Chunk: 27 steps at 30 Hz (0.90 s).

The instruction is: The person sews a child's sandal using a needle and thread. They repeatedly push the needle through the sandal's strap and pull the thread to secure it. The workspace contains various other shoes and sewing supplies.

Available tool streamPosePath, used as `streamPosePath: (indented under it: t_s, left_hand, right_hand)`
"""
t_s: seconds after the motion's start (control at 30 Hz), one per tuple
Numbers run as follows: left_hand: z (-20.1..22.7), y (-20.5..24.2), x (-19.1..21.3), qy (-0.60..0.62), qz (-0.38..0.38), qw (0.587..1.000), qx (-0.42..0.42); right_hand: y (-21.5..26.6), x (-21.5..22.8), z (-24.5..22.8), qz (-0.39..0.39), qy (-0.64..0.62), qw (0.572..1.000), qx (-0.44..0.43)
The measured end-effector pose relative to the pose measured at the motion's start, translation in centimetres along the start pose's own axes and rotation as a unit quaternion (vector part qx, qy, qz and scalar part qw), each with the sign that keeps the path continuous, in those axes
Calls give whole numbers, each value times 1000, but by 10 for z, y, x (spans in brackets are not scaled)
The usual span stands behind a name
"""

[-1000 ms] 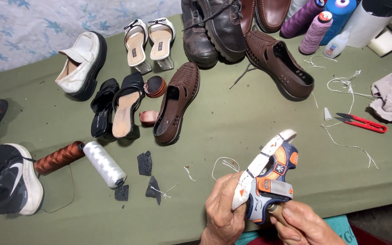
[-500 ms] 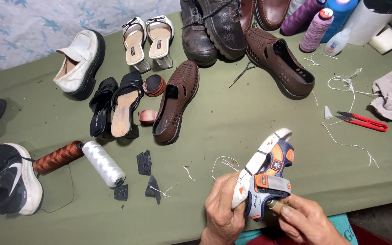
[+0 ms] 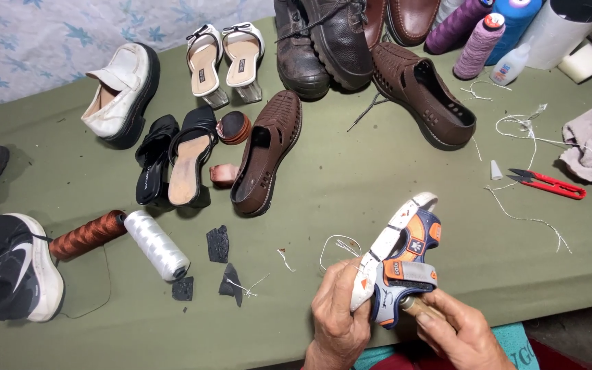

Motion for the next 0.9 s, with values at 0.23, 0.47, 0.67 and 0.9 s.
streamPosePath:
  t_s: [0.23,0.47,0.67,0.9]
  left_hand:
    - [-8,2,-4,2,-15,1000,26]
    - [-25,16,-19,5,4,997,75]
    - [-19,12,-19,14,16,997,73]
    - [-17,4,-16,43,0,997,59]
  right_hand:
    - [0,7,-18,48,343,924,164]
    - [-14,14,-9,71,453,865,203]
    - [-7,7,-16,86,449,845,278]
    - [-14,8,17,-16,77,996,33]
Point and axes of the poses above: each hand's wrist, its own y-axis away from the middle knuckle, its own x-axis out of the back of the hand, z = x × y, the point moved 7 cm from there along -y, towards the middle knuckle, and after that the axes turned 1 degree about z, right-handed, at the moved point
